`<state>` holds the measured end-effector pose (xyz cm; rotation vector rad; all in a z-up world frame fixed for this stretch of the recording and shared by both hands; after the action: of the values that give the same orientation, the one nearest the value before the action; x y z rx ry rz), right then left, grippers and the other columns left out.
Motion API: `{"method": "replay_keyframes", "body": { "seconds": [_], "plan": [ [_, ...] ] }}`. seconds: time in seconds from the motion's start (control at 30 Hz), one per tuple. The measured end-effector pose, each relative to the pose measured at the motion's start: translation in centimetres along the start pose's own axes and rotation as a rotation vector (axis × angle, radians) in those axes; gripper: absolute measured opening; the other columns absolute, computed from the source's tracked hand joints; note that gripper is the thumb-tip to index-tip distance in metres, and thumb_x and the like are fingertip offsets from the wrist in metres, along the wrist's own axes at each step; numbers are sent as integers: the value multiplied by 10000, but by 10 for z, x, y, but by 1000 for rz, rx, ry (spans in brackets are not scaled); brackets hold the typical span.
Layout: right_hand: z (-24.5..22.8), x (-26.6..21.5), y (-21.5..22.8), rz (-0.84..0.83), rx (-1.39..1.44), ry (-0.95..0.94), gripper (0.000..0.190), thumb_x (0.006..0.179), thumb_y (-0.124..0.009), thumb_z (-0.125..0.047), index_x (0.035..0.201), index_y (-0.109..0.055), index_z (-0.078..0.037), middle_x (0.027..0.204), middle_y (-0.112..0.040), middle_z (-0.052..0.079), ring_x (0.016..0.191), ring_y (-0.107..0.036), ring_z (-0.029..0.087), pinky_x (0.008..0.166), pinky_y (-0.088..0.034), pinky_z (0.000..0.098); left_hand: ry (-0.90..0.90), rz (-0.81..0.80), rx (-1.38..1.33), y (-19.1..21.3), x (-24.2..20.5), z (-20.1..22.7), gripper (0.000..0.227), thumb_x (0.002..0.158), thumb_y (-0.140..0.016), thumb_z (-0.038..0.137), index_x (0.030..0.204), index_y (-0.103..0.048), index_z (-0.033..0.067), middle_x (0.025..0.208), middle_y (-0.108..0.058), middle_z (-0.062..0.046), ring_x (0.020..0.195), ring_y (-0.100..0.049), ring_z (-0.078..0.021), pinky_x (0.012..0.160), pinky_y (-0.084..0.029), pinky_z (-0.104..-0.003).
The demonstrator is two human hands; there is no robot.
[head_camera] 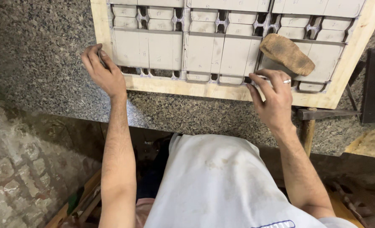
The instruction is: The person assembles a wooden structure by placing small rectangular blocks into a frame and securing parts using a hammer and a wooden block.
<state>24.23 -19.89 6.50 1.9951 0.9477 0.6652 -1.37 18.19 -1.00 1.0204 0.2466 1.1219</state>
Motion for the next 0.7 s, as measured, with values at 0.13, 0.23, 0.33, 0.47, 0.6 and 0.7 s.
{"method": "replay_keyframes", "body": {
  "seconds": [0.13, 0.23, 0.33, 0.47, 0.6, 0.7],
  "plan": [
    [1, -3, -3, -13, 14, -21, 302, 933, -818, -116, 1208, -716, -46, 1209, -650, 148, 1144, -605, 327, 986, -493, 452, 7, -7, -16, 0, 3, 4, 214, 1136, -518, 145, 1252, -614, -7, 1300, -557, -160, 1211, -628, -342, 978, -549, -487],
    [0, -10, -4, -36, 35, -38, 311, 923, -794, -97, 1223, -730, -44, 1202, -664, 141, 1149, -601, 317, 1000, -496, 467, 11, -3, -5, -4, 2, 4, 217, 1123, -504, 144, 1239, -625, 6, 1284, -577, -144, 1208, -653, -327, 974, -563, -471],
    [-8, -21, -12, -48, 75, -43, 304, 928, -776, -100, 1218, -715, -33, 1220, -667, 138, 1169, -597, 315, 1010, -499, 470, -15, 7, 7, 0, -2, 0, 218, 1137, -504, 143, 1253, -631, 7, 1302, -561, -160, 1216, -637, -341, 977, -557, -473],
    [-25, -34, -26, -76, 85, 0, 333, 912, -791, -158, 1200, -697, -21, 1203, -648, 166, 1132, -595, 318, 977, -506, 466, 12, -7, -12, -5, 1, -6, 212, 1128, -507, 133, 1255, -622, 6, 1315, -565, -144, 1212, -640, -327, 977, -567, -460],
    [-46, -50, -40, -136, 125, 54, 336, 894, -791, -177, 1180, -696, -29, 1196, -633, 163, 1124, -593, 335, 977, -504, 482, 9, -22, 4, -5, 0, -4, 197, 1126, -516, 120, 1247, -616, 0, 1300, -560, -138, 1202, -639, -310, 951, -563, -453],
    [-56, -55, -43, -146, 154, 51, 342, 872, -781, -155, 1183, -701, -37, 1215, -626, 164, 1142, -585, 359, 1004, -496, 506, -10, -22, 1, -2, 1, 1, 198, 1119, -518, 101, 1250, -617, -9, 1286, -557, -139, 1215, -631, -309, 967, -550, -462]
  ]
}}
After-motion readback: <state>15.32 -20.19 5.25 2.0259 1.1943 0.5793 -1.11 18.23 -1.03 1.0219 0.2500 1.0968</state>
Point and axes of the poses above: each hand's wrist, its own x-axis towards the middle knuckle, its own y-axis out of the back of the hand, z = x × y, the point moved 10 cm from there along x, towards the middle knuckle
